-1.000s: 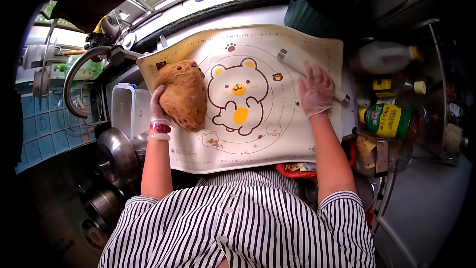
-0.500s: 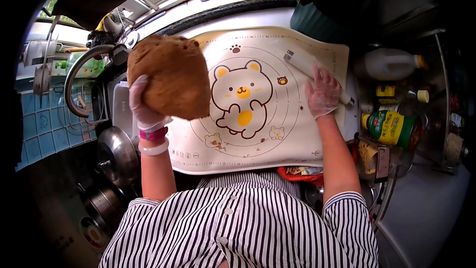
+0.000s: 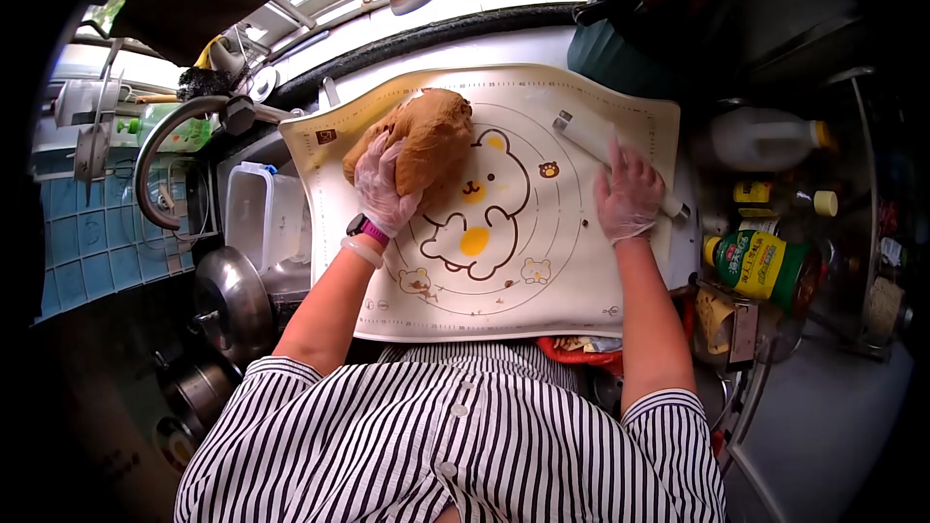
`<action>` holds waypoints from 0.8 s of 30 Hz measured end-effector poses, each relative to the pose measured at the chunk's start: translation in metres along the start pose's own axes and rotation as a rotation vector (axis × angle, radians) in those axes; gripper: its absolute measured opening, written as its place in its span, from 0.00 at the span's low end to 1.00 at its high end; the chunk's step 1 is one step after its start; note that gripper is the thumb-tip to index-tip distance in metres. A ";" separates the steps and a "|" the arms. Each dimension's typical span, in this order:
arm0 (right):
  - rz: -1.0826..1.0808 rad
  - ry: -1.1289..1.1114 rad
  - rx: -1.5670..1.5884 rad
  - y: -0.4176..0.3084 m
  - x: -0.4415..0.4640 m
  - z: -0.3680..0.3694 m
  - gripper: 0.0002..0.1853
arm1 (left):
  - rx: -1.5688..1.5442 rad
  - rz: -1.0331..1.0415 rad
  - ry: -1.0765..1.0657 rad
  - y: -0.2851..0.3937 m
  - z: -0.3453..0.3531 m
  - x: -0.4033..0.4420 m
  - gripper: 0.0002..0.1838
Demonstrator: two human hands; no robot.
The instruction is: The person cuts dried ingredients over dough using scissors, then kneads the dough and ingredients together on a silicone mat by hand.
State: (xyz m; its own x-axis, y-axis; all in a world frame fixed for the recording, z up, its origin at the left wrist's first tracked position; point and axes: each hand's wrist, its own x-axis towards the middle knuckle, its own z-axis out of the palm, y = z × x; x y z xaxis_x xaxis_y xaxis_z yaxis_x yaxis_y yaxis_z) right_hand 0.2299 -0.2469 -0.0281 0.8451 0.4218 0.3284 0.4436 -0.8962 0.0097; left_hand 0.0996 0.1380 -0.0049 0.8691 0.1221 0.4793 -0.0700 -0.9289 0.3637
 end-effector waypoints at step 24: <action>0.031 -0.001 0.015 -0.002 0.001 -0.002 0.40 | -0.145 -0.575 -0.463 -0.010 0.026 0.135 0.35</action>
State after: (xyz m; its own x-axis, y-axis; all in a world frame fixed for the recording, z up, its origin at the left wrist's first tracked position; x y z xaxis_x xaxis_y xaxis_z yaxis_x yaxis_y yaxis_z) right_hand 0.2293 -0.2448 -0.0263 0.8586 0.3943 0.3277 0.4218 -0.9066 -0.0145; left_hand 0.2300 0.1548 0.0357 0.9028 0.3850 -0.1917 0.4215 -0.7037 0.5719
